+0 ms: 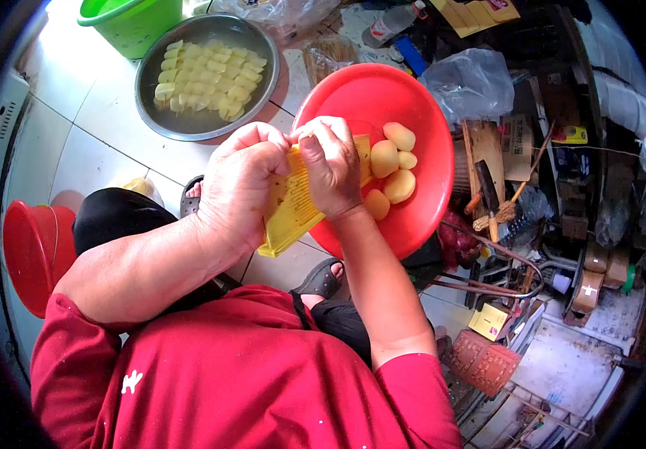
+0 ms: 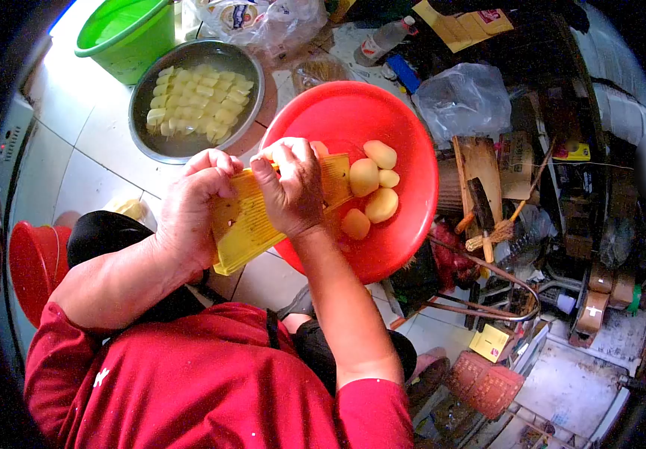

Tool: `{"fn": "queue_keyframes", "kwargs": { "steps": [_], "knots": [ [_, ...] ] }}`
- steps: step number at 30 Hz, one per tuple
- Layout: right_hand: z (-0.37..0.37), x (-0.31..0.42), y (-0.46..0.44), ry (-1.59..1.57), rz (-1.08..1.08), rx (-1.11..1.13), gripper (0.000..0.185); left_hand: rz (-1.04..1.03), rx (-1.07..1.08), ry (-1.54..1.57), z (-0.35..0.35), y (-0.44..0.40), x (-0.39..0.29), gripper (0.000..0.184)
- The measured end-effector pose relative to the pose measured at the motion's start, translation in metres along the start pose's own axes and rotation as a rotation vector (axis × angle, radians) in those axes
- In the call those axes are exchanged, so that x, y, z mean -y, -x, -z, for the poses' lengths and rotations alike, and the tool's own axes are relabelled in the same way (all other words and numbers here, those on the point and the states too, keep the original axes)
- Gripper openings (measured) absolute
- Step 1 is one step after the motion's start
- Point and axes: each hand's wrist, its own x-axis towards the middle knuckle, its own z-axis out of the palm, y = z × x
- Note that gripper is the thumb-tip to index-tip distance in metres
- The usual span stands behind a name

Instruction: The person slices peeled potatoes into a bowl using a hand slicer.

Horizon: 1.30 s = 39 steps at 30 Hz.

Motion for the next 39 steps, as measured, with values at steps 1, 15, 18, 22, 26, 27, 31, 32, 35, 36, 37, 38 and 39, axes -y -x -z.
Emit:
{"fn": "queue_keyframes", "kwargs": {
  "steps": [1,15,18,22,26,27,31,32,35,36,37,38,39],
  "knots": [
    [0.0,-0.003,0.0,-0.001,-0.002,0.0,0.049,0.002,-0.001,-0.001,-0.001,0.0,0.0,0.011],
    [0.009,-0.019,-0.007,0.064,0.125,0.04,0.049,0.036,-0.041,-0.03,-0.006,0.002,-0.004,0.017],
    [0.01,-0.019,-0.008,0.065,0.148,0.039,0.049,0.027,-0.037,-0.038,-0.006,0.002,-0.004,0.017],
    [0.011,-0.025,-0.009,0.061,0.186,0.057,0.049,0.029,-0.035,-0.019,-0.004,0.001,-0.002,0.017],
    [0.013,-0.039,-0.007,0.073,0.206,0.042,0.05,0.04,-0.022,0.004,-0.005,0.001,-0.003,0.017],
    [0.014,-0.039,-0.009,0.072,0.199,0.023,0.05,0.062,-0.014,0.037,-0.005,0.001,-0.005,0.017],
    [0.016,-0.038,-0.008,-0.012,0.088,0.081,0.049,0.006,-0.044,0.01,-0.005,-0.002,-0.006,0.015],
    [0.016,-0.036,-0.007,-0.013,0.093,0.079,0.049,0.014,-0.023,0.04,-0.006,-0.002,-0.007,0.015],
    [0.018,-0.039,-0.003,-0.171,-0.022,-0.062,0.041,0.017,0.0,0.063,-0.007,-0.002,-0.008,0.014],
    [0.019,-0.042,-0.002,-0.116,-0.014,-0.096,0.041,0.016,0.008,0.054,-0.008,-0.003,-0.008,0.014],
    [0.021,-0.044,-0.001,-0.059,-0.007,-0.131,0.042,0.016,0.009,0.053,-0.007,-0.005,-0.008,0.014],
    [0.024,-0.046,0.003,-0.058,-0.005,-0.132,0.042,0.017,0.011,0.045,-0.005,-0.006,-0.008,0.014],
    [0.028,-0.041,0.006,-0.196,-0.171,-0.16,0.046,0.018,0.013,0.036,-0.004,-0.006,-0.009,0.014]
  ]
}}
